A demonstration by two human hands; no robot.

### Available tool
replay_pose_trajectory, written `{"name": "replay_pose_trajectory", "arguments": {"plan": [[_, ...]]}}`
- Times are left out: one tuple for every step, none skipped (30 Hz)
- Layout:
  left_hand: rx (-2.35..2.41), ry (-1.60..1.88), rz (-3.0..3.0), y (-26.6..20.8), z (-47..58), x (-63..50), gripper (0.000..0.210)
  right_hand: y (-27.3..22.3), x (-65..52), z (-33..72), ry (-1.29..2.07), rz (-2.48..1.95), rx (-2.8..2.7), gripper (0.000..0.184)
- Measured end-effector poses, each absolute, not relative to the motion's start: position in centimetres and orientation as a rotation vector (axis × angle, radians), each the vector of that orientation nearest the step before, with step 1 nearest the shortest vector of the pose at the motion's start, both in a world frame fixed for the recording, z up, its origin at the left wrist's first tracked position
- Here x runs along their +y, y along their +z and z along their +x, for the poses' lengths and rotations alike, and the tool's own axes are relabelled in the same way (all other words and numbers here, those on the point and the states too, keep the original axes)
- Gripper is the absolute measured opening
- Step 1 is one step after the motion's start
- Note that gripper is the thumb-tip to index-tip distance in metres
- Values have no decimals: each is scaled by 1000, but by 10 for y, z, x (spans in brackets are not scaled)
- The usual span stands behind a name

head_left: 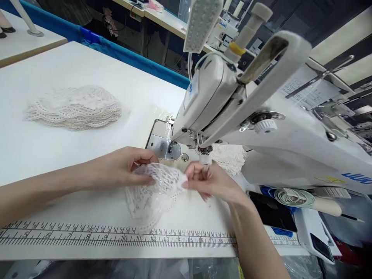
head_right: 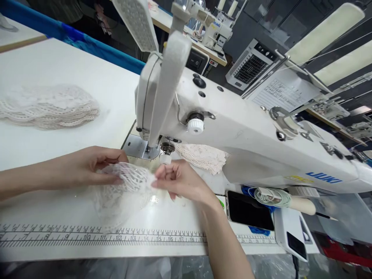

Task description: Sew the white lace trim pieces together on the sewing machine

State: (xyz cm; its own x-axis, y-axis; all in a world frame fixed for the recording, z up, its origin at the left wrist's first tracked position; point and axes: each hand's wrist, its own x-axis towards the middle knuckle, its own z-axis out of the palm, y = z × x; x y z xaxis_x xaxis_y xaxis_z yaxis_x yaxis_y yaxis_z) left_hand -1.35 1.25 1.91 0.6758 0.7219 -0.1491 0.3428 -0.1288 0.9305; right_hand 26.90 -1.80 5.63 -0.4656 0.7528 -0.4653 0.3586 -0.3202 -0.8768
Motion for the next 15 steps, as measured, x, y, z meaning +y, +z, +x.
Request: {"name": "replay_pose_trajectory", "arguments": {"plan": [[864,453,1702,19,-12,12,25,60,-19,273,1911,-1428,-1715,34],[861,493,1664,19,-11,12,26,62,-19,275,1965,-1435,-1809,33],[852,516,1629,19,-9,11,27,64,-20,275,1991,-1439,-1877,31],[841,518,1610,19,-6,11,28,65,-21,274,1967,-1452,-1899,30],[828,502,1608,19,-4,10,30,65,-21,271,1904,-1478,-1880,28],[818,478,1621,19,-2,10,31,64,-21,267,1826,-1503,-1834,30],[810,450,1643,19,-1,10,32,62,-21,262,1758,-1520,-1773,36],[801,420,1664,20,0,10,32,60,-20,258,1719,-1525,-1707,42],[790,384,1673,22,1,11,32,57,-20,253,1732,-1511,-1652,43],[777,344,1666,25,0,12,32,54,-20,249,1781,-1478,-1602,41],[768,301,1641,28,0,13,32,50,-19,245,1851,-1426,-1551,37],[764,258,1605,30,-1,13,32,47,-19,242,1920,-1362,-1494,36],[761,210,1567,32,-2,13,32,43,-20,240,1978,-1290,-1438,36],[796,205,1551,33,-2,12,32,40,-20,237,2027,-1220,-1381,38],[832,215,1555,32,-2,9,32,38,-20,235,2068,-1159,-1331,39]]}}
